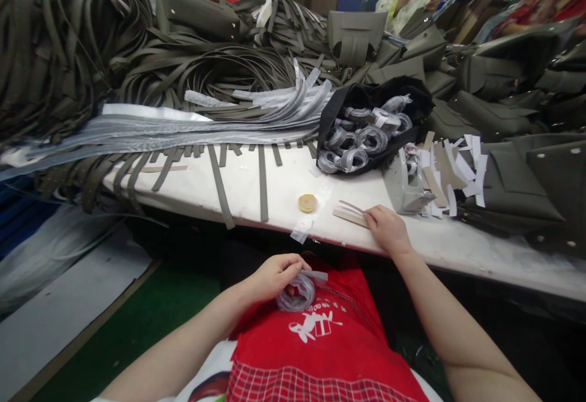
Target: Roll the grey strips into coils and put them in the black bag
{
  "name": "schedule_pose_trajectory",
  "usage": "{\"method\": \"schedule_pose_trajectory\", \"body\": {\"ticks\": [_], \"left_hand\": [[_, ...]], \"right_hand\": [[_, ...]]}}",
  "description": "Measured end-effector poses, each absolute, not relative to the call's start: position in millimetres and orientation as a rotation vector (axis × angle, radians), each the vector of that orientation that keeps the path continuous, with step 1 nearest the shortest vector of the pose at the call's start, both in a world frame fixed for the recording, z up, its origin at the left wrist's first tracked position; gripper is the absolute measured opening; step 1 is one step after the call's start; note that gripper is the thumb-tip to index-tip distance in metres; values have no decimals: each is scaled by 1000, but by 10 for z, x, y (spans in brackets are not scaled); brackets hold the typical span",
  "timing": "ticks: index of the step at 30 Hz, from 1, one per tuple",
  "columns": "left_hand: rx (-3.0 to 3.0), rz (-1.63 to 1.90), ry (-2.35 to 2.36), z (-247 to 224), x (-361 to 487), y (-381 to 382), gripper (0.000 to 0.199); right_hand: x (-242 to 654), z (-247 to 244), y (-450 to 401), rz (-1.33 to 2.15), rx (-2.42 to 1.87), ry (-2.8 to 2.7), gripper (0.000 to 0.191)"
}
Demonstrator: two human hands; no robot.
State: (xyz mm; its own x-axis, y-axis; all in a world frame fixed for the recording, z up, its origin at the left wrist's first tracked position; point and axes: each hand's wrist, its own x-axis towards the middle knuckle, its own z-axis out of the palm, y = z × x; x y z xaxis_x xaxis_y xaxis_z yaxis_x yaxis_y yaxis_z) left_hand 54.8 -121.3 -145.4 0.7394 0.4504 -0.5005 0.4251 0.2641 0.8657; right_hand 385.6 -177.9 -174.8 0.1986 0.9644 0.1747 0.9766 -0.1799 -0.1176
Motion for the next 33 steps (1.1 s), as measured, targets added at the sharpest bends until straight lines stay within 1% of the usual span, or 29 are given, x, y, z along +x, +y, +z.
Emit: {"method": "schedule_pose_trajectory", "body": {"ticks": [4, 10, 13, 17, 21, 29, 33], "left_hand": [[1360, 15, 818, -1418, 557, -1230, 41], [1463, 40, 809, -1286, 587, -1221, 37], [1530, 66, 813, -1265, 589, -1216, 35], [1539, 56, 809, -1298, 577, -1222, 35], [1529, 42, 793, -1344, 563, -1234, 37], [1516, 22, 787, -1328, 571, -1222, 36], [1469, 5, 787, -1343, 582, -1225, 37]], "right_hand": [[3645, -1604, -1916, -186, -2231, -1771, 31], [3286, -1536, -2054, -169, -2184, -1783, 32], [3287, -1632, -2040, -185, -2191, -1797, 32], [3335, -1809, -2022, -113, -2180, -1923, 33], [3355, -1899, -2035, -75, -2197, -1923, 33], [3406, -1807, -1993, -45, -2173, -1939, 31], [3445, -1730, -1963, 28, -2181, -1966, 27]]}}
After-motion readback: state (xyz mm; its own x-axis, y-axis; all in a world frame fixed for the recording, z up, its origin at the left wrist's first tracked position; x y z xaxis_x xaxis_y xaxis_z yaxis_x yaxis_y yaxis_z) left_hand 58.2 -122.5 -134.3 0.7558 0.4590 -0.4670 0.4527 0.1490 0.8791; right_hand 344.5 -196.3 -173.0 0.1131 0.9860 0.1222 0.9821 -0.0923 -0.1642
